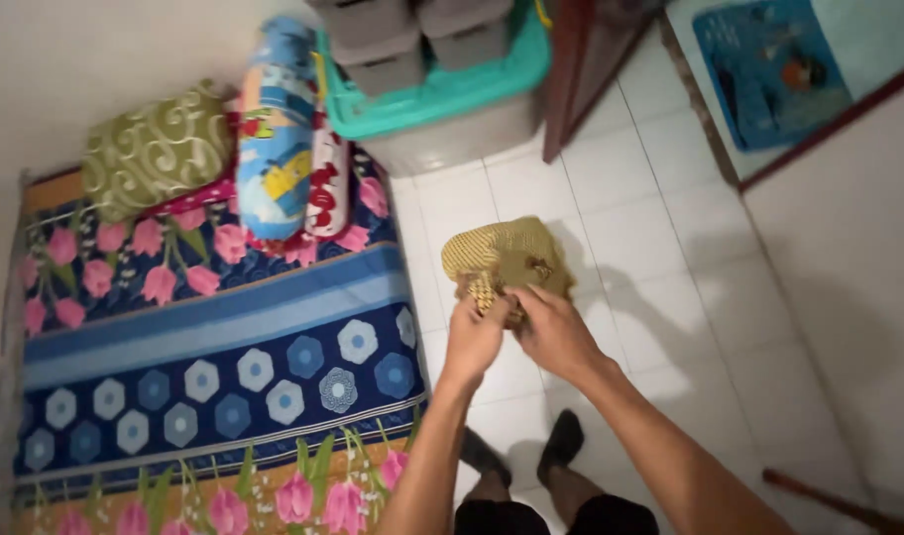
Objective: Organize and fluff pillows and a small garment on a bed and nearby storage bins.
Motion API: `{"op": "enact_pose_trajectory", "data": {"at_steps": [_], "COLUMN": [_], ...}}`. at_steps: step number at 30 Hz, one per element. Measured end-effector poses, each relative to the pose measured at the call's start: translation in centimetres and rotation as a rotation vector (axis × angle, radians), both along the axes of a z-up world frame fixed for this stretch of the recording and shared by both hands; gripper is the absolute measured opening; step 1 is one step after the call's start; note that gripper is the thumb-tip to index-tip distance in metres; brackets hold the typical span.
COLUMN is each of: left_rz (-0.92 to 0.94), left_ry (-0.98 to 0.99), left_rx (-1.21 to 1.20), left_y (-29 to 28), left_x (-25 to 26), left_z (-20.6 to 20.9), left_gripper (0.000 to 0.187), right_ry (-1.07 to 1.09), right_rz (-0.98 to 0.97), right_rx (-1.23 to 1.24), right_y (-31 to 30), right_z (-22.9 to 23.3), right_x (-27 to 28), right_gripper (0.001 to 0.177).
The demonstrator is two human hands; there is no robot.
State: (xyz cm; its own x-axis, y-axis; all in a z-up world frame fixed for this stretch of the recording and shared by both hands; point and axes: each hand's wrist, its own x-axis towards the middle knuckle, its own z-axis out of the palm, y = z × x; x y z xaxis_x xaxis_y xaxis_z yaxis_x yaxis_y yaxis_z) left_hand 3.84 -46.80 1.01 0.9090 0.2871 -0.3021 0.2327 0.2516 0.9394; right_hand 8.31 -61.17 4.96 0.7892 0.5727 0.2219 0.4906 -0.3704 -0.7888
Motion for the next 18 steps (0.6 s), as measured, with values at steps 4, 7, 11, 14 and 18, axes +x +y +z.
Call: {"op": "enact_pose_trajectory", "data": {"at_steps": [4, 7, 11, 14, 18], "left_rz": [0.15, 0.151, 0.402, 0.31, 0.254], "left_ry": [-0.022, 0.105, -0.605, -0.529, -0.26], "left_rx": [0.318, 0.63, 1.245, 1.081, 0.891], "left_y": [5.1, 8.6, 11.9, 13.4, 16.6], "left_x": [-2.1, -5.3, -9.4, -11.2, -10.4], "left_z": [10.2, 15.3, 22.9, 23.9, 15.0], "left_gripper": [0.019, 0.03, 0.071, 0.08, 0.042], "right_ry": [-0.093, 0.032, 0.201, 0.18, 0.07], "right_rz": [-0.011, 0.073, 0.207, 0.27, 0.246], "right_rx": [0.001, 0.096, 0.187, 0.264, 0.335], "right_y": [4.1, 7.8, 11.5, 13.9, 16.2], "right_z": [6.0, 8.3, 13.0, 16.5, 18.4], "right_x": [1.2, 1.1, 0.5, -0.8, -1.1], "right_gripper": [0.036, 0.029, 0.008, 0.01, 0.021]}}
